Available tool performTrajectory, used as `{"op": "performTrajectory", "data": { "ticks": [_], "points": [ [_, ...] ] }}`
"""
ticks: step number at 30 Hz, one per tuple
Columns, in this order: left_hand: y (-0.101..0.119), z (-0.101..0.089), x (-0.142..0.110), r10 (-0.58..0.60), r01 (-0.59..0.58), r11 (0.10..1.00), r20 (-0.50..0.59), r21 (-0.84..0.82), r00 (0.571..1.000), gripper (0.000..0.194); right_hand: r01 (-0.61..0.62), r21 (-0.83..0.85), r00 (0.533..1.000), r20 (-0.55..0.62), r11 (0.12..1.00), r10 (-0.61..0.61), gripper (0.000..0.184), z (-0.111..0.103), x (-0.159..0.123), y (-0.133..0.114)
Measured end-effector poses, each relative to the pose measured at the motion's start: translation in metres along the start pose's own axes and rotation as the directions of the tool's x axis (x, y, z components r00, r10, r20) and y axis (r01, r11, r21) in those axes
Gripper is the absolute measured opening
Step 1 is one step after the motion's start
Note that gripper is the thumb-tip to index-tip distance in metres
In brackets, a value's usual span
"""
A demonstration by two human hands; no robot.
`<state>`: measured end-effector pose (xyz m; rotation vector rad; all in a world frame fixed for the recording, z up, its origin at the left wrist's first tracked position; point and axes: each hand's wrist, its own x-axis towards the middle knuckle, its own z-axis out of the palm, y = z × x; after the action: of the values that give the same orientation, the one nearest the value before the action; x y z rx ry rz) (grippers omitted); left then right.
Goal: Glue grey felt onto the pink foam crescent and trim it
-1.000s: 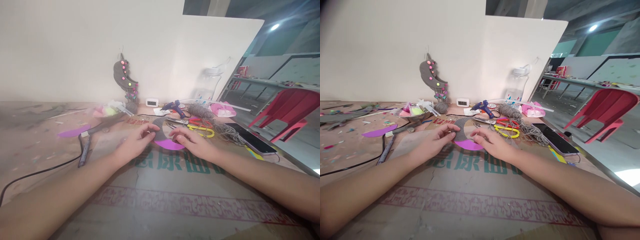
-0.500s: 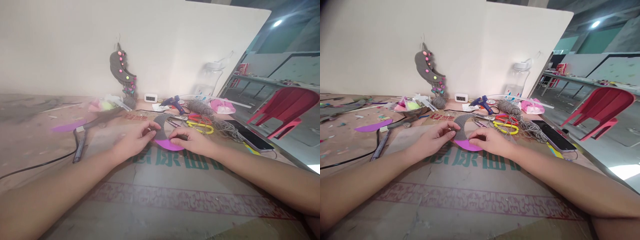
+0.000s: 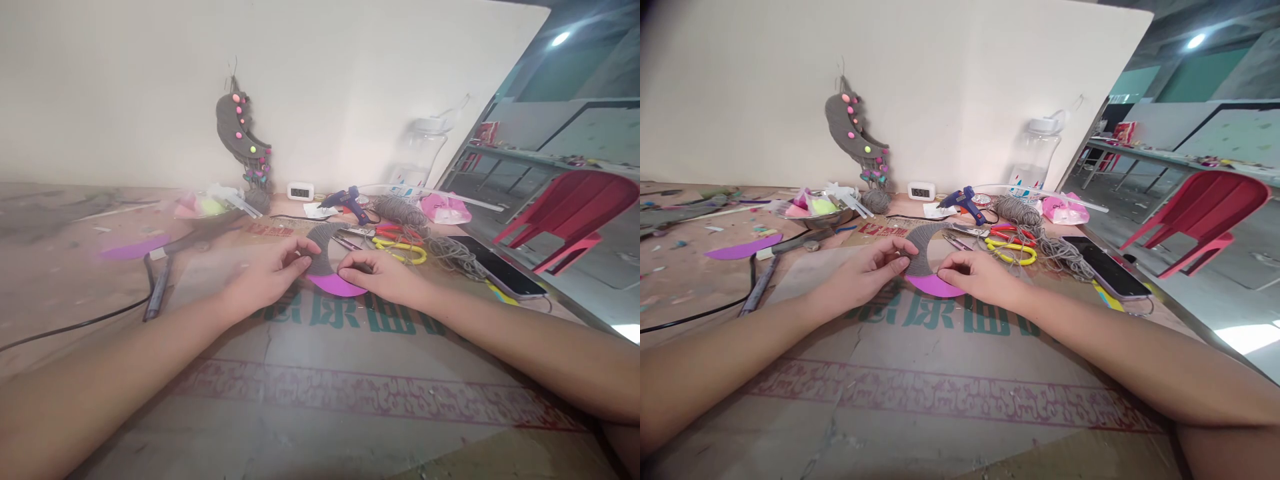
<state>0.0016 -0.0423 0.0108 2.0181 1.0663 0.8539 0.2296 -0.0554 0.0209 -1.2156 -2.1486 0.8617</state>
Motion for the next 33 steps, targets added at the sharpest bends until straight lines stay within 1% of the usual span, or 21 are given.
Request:
{"op": "performTrajectory", "data": {
  "ticks": [5,8,9,11,13,15,17,20,22,25,27,29,31,33],
  "points": [
    [-0.001,0.0,0.0,-0.023,0.025,0.999,0.06,-0.033,0.998,0.024,0.004,-0.026,1.0,-0.026,1.0,-0.005,0.021,0.001,0.001,0.003],
    [-0.002,0.0,0.001,-0.017,0.019,0.999,0.055,-0.026,0.998,0.023,0.011,-0.049,0.999,-0.048,0.999,-0.014,0.018,0.001,0.001,0.003],
    [-0.003,0.001,0.001,-0.01,0.011,1.0,0.045,-0.027,0.999,0.022,0.024,-0.043,0.997,-0.076,0.999,-0.027,0.018,0.001,0.001,0.004],
    [-0.005,0.001,0.003,0.018,-0.018,0.998,0.014,-0.057,1.0,0.018,0.072,-0.025,0.981,-0.177,0.997,-0.076,0.021,0.0,0.0,0.005],
    [-0.008,0.002,0.005,0.049,-0.05,0.989,-0.014,-0.137,0.999,0.011,0.138,-0.036,0.942,-0.303,0.99,-0.142,0.021,-0.001,-0.001,0.007],
    [-0.01,0.003,0.008,0.06,-0.068,0.974,-0.042,-0.216,0.997,0.009,0.169,-0.077,0.904,-0.384,0.983,-0.185,0.019,-0.004,-0.003,0.008],
    [-0.011,0.002,0.01,0.05,-0.064,0.965,-0.063,-0.255,0.997,0.01,0.169,-0.118,0.909,-0.365,0.979,-0.201,0.023,-0.005,-0.005,0.008],
    [-0.008,0.001,0.011,0.03,-0.054,0.963,-0.095,-0.265,0.995,0.012,0.207,-0.229,0.941,-0.221,0.951,-0.258,0.03,-0.004,-0.007,0.006],
    [-0.006,0.0,0.01,0.027,-0.056,0.967,-0.118,-0.248,0.993,0.012,0.239,-0.341,0.942,-0.146,0.909,-0.302,0.027,-0.001,-0.008,0.006],
    [-0.006,0.0,0.009,0.032,-0.063,0.975,-0.143,-0.211,0.989,0.015,0.221,-0.46,0.945,-0.116,0.86,-0.305,0.026,0.003,-0.008,0.006],
    [-0.009,0.001,0.009,0.022,-0.053,0.978,-0.153,-0.201,0.988,0.021,0.211,-0.508,0.936,-0.14,0.835,-0.322,0.027,0.005,-0.009,0.004],
    [-0.013,0.002,0.01,-0.013,-0.018,0.981,-0.163,-0.192,0.987,0.031,0.229,-0.572,0.914,-0.153,0.788,-0.376,0.028,0.005,-0.01,0.0],
    [-0.014,0.003,0.011,-0.05,0.023,0.984,-0.152,-0.176,0.987,0.044,0.255,-0.645,0.892,-0.13,0.72,-0.432,0.029,0.006,-0.012,-0.004],
    [-0.012,0.003,0.011,-0.053,0.037,0.989,-0.109,-0.14,0.993,0.055,0.28,-0.709,0.88,-0.08,0.648,-0.468,0.027,0.008,-0.013,-0.007]
  ]
}}
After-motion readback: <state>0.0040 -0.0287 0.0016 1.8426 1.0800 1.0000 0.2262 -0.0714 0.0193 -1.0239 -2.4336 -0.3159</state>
